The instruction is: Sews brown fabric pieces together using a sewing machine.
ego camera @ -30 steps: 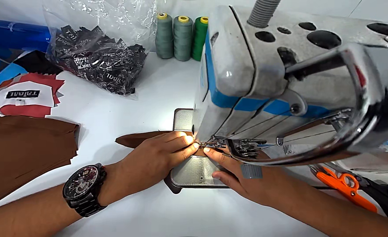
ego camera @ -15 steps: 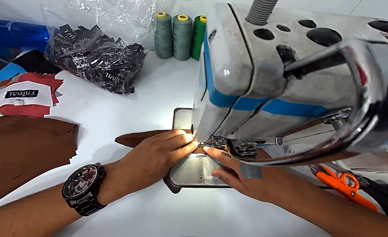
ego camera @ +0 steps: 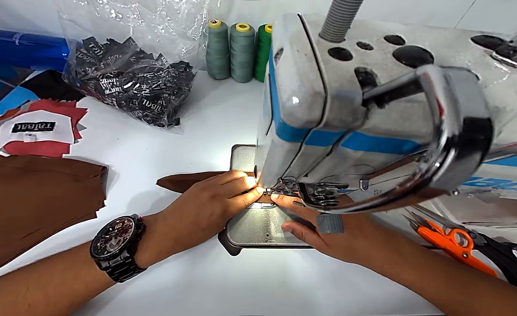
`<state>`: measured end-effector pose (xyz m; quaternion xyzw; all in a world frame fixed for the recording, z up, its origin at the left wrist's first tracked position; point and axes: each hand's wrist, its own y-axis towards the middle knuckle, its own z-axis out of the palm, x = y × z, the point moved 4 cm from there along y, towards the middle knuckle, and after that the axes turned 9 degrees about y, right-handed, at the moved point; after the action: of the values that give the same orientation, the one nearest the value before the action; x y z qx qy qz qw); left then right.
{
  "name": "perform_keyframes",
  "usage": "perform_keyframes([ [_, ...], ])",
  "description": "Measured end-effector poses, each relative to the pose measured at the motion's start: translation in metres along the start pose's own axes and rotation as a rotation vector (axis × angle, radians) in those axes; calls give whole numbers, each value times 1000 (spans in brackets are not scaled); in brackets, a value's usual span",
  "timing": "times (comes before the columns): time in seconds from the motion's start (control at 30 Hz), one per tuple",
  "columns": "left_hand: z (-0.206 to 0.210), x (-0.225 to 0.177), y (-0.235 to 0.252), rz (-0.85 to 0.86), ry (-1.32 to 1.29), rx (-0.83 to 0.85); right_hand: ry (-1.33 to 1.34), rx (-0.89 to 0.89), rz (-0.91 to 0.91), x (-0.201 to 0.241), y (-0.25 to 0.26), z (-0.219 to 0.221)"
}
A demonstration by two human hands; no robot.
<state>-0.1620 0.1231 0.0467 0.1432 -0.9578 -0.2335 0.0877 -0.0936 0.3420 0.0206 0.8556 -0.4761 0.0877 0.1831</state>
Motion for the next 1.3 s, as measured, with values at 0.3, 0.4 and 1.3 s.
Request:
perform_keyframes([
  [0.3, 3, -3, -6, -4, -13, 47, -27, 28, -40, 1, -4, 1],
  [0.4, 3, -3, -5, -16, -22, 56, -26, 14, -42, 1, -4, 0],
  [1.3, -13, 6, -3, -13, -4, -58, -156, -128, -133, 16, -11, -25],
])
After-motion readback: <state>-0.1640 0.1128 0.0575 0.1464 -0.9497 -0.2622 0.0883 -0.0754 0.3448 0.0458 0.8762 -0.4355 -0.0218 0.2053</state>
